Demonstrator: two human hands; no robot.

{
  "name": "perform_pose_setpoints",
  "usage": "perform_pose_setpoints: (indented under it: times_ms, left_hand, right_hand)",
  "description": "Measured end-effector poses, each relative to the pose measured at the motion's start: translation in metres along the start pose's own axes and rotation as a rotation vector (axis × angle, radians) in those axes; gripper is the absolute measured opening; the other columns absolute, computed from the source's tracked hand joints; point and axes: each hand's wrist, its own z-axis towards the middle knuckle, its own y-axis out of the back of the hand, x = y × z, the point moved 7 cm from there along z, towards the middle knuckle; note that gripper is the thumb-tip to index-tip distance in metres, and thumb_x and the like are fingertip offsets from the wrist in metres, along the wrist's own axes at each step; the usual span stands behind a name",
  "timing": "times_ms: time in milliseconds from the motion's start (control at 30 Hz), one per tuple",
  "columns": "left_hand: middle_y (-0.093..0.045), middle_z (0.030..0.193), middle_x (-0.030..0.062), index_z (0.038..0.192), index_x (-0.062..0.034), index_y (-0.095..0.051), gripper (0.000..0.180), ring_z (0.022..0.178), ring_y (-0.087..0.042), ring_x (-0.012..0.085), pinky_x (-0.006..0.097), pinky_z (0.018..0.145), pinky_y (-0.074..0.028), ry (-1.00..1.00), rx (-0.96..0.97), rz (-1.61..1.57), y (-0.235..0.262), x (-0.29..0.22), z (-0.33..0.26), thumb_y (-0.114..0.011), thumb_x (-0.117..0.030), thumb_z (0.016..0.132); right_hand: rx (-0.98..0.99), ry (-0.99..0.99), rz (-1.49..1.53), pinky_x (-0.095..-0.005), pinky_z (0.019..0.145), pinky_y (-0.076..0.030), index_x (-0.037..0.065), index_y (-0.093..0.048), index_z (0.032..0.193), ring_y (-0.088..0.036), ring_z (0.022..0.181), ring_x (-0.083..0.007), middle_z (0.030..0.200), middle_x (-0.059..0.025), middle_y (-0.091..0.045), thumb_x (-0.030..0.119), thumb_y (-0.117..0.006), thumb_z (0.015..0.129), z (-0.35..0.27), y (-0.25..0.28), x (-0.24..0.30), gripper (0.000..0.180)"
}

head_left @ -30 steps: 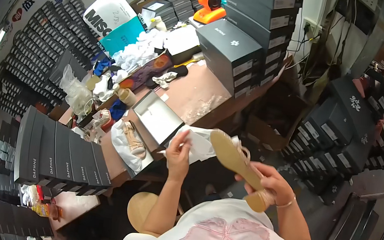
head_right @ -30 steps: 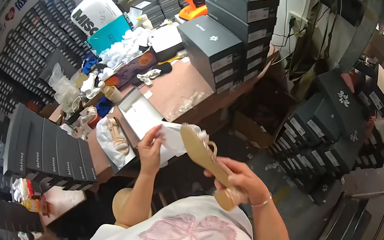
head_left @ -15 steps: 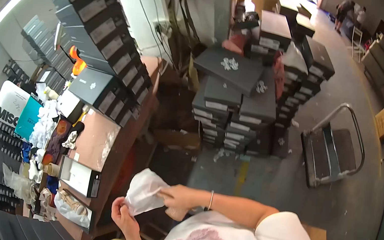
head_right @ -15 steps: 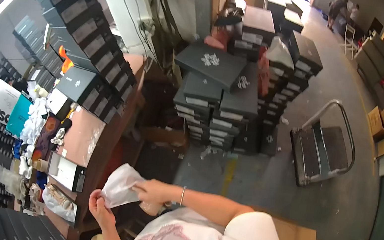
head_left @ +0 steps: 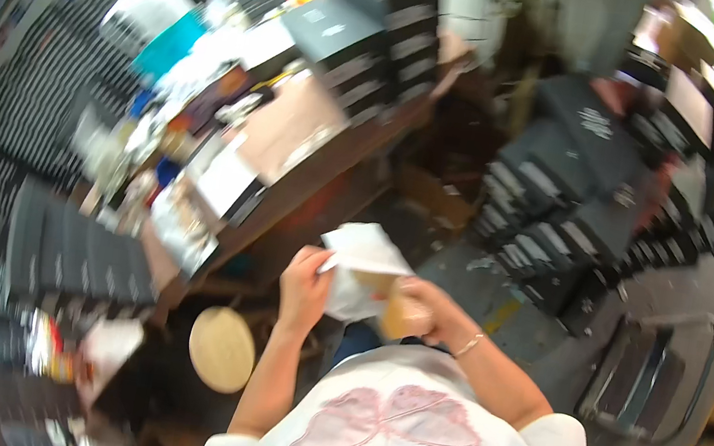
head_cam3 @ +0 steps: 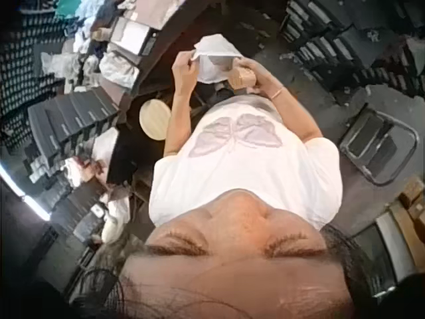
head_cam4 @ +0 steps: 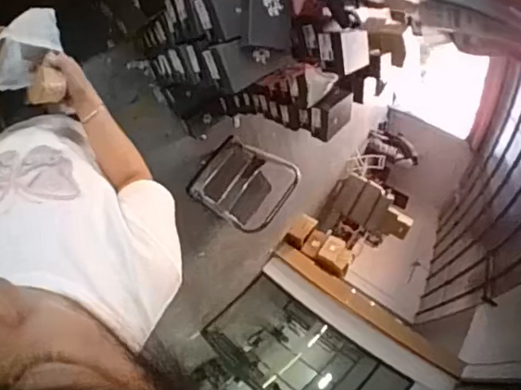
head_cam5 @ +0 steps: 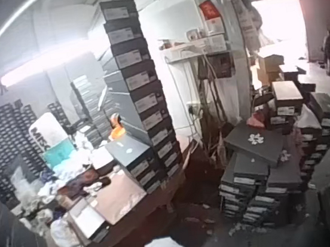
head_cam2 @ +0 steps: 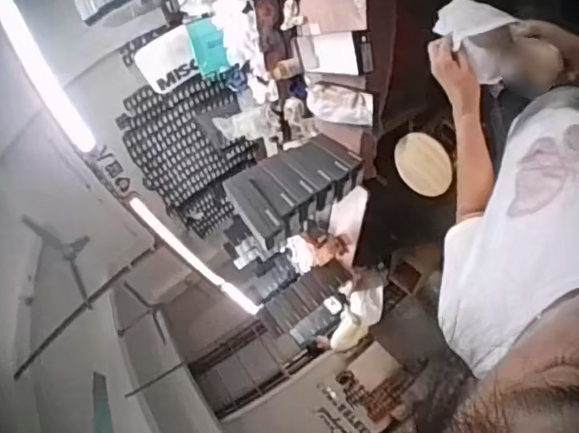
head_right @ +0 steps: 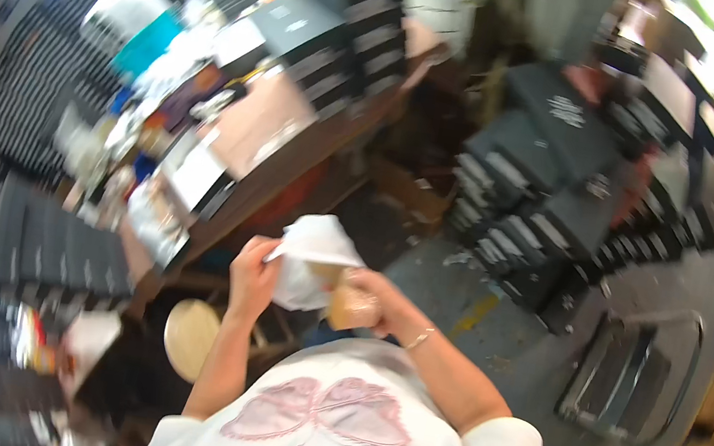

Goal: Packing shoes into boxes with tissue paper.

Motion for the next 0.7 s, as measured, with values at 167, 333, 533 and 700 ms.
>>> perform_pose_setpoints:
  times_ms: [167,333,533,700]
  left_hand:
    - [-0.059,0.083,0.0127,0.099,0.0011,-0.067,0.024,0.068,-0.058,0.0231,0.030,0.062,-0.045,0.076,-0.051,-0.045,0.007,0.011,-0.012,-0.062,0.003,0.076]
    - [-0.063,0.086,0.0150,0.109,-0.0006,-0.065,0.031,0.074,-0.063,0.0255,0.031,0.068,-0.049,0.078,-0.050,-0.128,0.009,0.023,-0.012,-0.061,0.002,0.079]
    - [-0.059,0.077,0.0135,0.112,-0.0003,-0.064,0.036,0.065,-0.060,0.0267,0.032,0.061,-0.048,-0.007,-0.105,-0.089,0.045,0.028,-0.004,-0.067,-0.001,0.076]
    - [-0.053,0.067,0.0082,0.108,-0.0017,-0.068,0.042,0.055,-0.053,0.0223,0.031,0.050,-0.042,-0.369,-0.346,-0.040,0.109,0.009,0.019,-0.062,0.008,0.067]
  right_hand:
    - [0.316,-0.003,0.459,-0.0248,0.058,-0.060,-0.004,-0.035,0.138,-0.068,0.085,-0.0233,0.122,-0.0260,-0.055,0.024,-0.043,0.092,-0.009,-0.044,0.015,0.054]
    - [0.348,-0.065,0.485,-0.0235,0.051,-0.059,-0.006,-0.032,0.139,-0.068,0.082,-0.0248,0.125,-0.0280,-0.053,0.025,-0.041,0.093,0.021,-0.049,0.014,0.056]
    - [0.636,-0.210,0.539,-0.0298,0.057,-0.059,-0.006,-0.047,0.127,-0.068,0.085,-0.0241,0.114,-0.0236,-0.060,0.028,-0.044,0.092,0.078,-0.087,0.024,0.048]
    - [-0.158,0.250,0.119,-0.0337,0.078,-0.055,0.001,-0.051,0.123,-0.064,0.094,-0.0226,0.111,-0.0116,-0.062,0.026,-0.046,0.095,0.152,-0.142,0.056,0.038]
